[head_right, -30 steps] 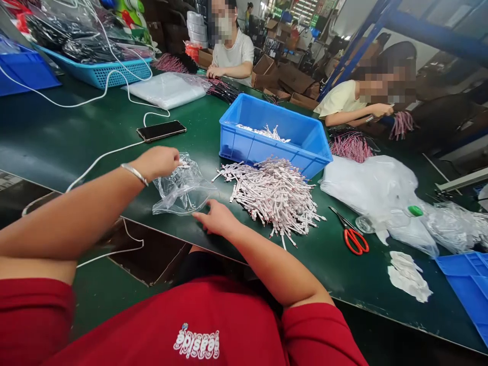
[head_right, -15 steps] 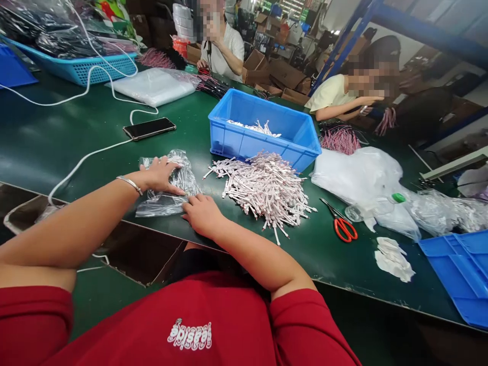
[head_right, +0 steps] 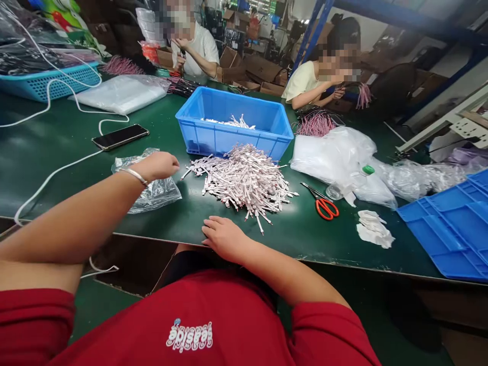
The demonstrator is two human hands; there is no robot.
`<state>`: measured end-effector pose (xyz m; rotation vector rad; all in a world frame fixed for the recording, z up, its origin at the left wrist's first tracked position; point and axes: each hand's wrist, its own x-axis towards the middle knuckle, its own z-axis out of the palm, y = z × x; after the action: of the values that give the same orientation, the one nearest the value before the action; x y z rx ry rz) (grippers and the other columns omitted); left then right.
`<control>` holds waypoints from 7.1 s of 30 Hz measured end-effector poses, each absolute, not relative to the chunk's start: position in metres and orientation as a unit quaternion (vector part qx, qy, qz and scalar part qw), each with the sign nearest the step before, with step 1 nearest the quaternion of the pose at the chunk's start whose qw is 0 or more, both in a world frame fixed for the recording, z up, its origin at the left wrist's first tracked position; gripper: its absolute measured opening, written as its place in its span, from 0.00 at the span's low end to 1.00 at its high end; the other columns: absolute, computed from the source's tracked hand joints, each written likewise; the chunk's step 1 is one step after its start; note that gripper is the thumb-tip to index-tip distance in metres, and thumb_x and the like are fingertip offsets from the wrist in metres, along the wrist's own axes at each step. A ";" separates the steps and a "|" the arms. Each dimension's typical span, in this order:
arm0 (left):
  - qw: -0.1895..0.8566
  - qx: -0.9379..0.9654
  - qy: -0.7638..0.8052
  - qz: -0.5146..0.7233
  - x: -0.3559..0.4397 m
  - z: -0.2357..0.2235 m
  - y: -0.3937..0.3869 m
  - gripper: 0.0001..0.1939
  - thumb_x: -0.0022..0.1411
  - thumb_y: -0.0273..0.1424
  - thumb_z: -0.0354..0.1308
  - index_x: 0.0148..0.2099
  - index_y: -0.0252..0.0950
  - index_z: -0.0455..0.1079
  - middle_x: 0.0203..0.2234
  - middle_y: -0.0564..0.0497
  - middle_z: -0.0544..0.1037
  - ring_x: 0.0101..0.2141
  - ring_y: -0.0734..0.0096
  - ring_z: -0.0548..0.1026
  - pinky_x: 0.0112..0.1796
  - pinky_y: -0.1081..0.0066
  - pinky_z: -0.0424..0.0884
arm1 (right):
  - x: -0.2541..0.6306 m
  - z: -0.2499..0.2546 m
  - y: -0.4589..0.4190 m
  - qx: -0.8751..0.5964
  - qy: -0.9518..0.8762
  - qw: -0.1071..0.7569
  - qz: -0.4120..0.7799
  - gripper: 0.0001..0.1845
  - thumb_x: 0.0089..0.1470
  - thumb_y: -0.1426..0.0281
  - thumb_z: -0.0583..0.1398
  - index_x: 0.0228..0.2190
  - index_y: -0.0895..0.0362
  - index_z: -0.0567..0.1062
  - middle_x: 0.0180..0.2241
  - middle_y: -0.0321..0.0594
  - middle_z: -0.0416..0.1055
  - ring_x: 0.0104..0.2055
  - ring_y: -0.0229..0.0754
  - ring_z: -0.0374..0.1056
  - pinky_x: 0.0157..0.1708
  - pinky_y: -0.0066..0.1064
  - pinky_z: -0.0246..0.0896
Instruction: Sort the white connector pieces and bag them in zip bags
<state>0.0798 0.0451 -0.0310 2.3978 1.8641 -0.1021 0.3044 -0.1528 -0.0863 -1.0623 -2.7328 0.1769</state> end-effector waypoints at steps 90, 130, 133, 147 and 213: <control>0.699 0.502 0.457 0.224 0.162 -0.068 -0.138 0.20 0.56 0.42 0.59 0.43 0.31 0.74 0.34 0.44 0.80 0.31 0.69 0.78 0.32 0.72 0.75 | 0.351 -0.073 -0.165 -0.510 -0.412 0.500 0.566 0.19 0.40 0.60 0.68 0.31 0.59 0.72 0.22 0.32 0.73 0.25 0.33 0.72 0.25 0.22 0.69; 0.798 0.401 0.393 0.220 0.144 -0.072 -0.144 0.16 0.50 0.40 0.66 0.37 0.33 0.74 0.24 0.50 0.75 0.24 0.76 0.72 0.26 0.77 0.70 | 0.357 -0.062 -0.166 -0.482 -0.802 0.240 0.258 0.24 0.55 0.57 0.58 0.49 0.57 0.73 0.49 0.48 0.71 0.53 0.48 0.65 0.52 0.41 0.59; 0.802 0.335 0.419 0.262 0.136 -0.074 -0.148 0.16 0.49 0.35 0.67 0.40 0.33 0.73 0.27 0.50 0.74 0.26 0.75 0.72 0.24 0.77 0.69 | 0.378 -0.080 -0.192 -0.433 -0.883 0.108 0.146 0.31 0.53 0.59 0.62 0.56 0.56 0.66 0.60 0.50 0.60 0.64 0.53 0.51 0.59 0.49 0.50; 0.547 0.615 0.473 0.314 0.156 -0.059 -0.175 0.19 0.54 0.40 0.62 0.47 0.37 0.70 0.17 0.59 0.59 0.20 0.76 0.57 0.25 0.75 0.58 | 0.345 -0.060 -0.187 -0.538 -0.743 0.279 0.284 0.10 0.57 0.68 0.59 0.37 0.54 0.80 0.27 0.38 0.75 0.31 0.38 0.64 0.36 0.31 0.59; 0.822 0.263 0.357 0.357 0.137 -0.079 -0.160 0.20 0.45 0.37 0.70 0.37 0.33 0.68 0.22 0.54 0.72 0.20 0.80 0.68 0.22 0.80 0.65 | 0.295 -0.043 -0.084 -0.557 -0.825 0.080 0.052 0.26 0.63 0.56 0.49 0.29 0.61 0.76 0.31 0.45 0.73 0.37 0.42 0.64 0.39 0.32 0.53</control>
<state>0.1369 -0.1596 -0.0794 0.5604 0.7597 0.7590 0.2949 -0.0844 -0.0433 -1.6668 -2.4675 0.1552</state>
